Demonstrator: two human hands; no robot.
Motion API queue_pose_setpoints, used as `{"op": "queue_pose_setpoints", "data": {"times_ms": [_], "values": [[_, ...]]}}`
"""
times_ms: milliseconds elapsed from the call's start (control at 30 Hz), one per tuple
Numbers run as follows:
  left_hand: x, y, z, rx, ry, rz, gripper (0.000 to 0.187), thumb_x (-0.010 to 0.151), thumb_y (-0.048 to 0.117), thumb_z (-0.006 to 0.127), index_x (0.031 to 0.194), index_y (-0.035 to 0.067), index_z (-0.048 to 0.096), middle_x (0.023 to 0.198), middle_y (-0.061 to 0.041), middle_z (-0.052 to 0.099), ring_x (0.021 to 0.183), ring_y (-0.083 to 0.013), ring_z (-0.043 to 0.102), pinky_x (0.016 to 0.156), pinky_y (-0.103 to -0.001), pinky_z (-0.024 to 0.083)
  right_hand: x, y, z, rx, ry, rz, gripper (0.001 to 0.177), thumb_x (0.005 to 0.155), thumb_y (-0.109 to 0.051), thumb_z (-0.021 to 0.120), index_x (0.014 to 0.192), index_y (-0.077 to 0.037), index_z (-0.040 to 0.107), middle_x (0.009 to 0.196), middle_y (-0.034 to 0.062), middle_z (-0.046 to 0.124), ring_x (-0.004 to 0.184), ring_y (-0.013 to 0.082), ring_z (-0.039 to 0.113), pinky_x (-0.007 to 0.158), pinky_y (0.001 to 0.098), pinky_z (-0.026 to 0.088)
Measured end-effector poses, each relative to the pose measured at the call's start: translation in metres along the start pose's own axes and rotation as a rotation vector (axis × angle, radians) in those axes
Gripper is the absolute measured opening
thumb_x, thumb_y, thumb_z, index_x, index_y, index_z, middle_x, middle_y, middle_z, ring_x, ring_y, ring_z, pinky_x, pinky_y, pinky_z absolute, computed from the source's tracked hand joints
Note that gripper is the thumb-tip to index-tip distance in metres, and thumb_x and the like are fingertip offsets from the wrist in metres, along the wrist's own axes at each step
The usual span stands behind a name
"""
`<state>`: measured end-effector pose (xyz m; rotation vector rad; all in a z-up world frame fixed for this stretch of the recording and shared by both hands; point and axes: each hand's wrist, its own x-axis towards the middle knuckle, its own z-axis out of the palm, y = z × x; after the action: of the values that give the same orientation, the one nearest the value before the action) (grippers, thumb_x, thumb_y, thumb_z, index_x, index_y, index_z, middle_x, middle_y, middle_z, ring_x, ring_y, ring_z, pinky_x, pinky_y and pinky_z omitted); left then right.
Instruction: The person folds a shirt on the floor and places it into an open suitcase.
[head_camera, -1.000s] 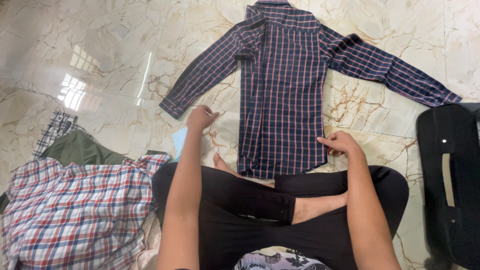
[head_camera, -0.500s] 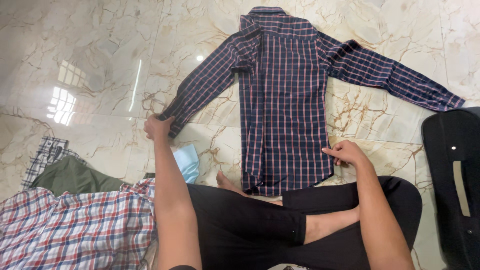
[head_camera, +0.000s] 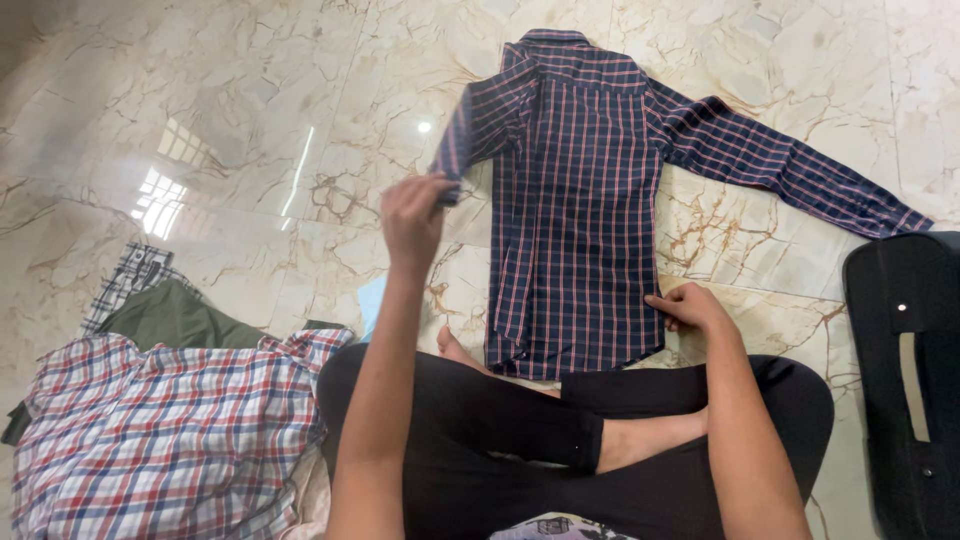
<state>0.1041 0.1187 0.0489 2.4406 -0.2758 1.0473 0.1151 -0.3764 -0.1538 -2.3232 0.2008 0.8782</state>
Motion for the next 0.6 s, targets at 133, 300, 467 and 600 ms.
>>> {"op": "queue_pose_setpoints", "data": {"times_ms": [133, 300, 467, 600], "values": [[-0.047, 0.069, 0.031, -0.007, -0.125, 0.215, 0.012, 0.090, 0.008, 0.075, 0.099, 0.015, 0.076, 0.110, -0.004, 0.077, 0.109, -0.0217, 0.070, 0.097, -0.045, 0.048, 0.005, 0.003, 0.001, -0.020, 0.013, 0.003, 0.061, 0.085, -0.055, 0.077, 0.066, 0.003, 0.076, 0.060, 0.0118, 0.073, 0.051, 0.0176, 0.070, 0.053, 0.0294, 0.054], [-0.106, 0.102, 0.054, 0.063, -0.391, 0.335, 0.018, 0.072, 0.008, 0.068, 0.086, 0.016, 0.076, 0.104, -0.001, 0.076, 0.103, -0.0238, 0.069, 0.093, -0.047, 0.050, 0.007, 0.008, 0.002, -0.020, 0.009, 0.007, 0.059, 0.085, -0.055, 0.076, 0.071, 0.002, 0.077, 0.060, 0.0123, 0.073, 0.049, 0.0194, 0.063, 0.047, 0.0334, 0.047], [-0.141, 0.096, 0.084, 0.051, -0.702, 0.335, 0.013, 0.085, 0.009, 0.067, 0.088, 0.016, 0.077, 0.103, 0.002, 0.073, 0.101, -0.0205, 0.065, 0.078, -0.038, 0.049, 0.003, 0.006, 0.002, -0.018, 0.023, -0.004, 0.059, 0.085, -0.055, 0.077, 0.074, 0.003, 0.078, 0.061, 0.0126, 0.074, 0.049, 0.0170, 0.066, 0.046, 0.0314, 0.047], [-0.151, 0.098, 0.081, 0.075, -0.668, 0.331, 0.013, 0.083, 0.009, 0.068, 0.088, 0.016, 0.077, 0.102, 0.002, 0.073, 0.100, -0.0197, 0.064, 0.082, -0.036, 0.050, 0.003, 0.003, 0.002, 0.016, 0.016, -0.027, 0.053, 0.084, -0.054, 0.077, 0.077, -0.001, 0.078, 0.062, 0.0119, 0.074, 0.050, 0.0159, 0.069, 0.046, 0.0320, 0.049]]}}
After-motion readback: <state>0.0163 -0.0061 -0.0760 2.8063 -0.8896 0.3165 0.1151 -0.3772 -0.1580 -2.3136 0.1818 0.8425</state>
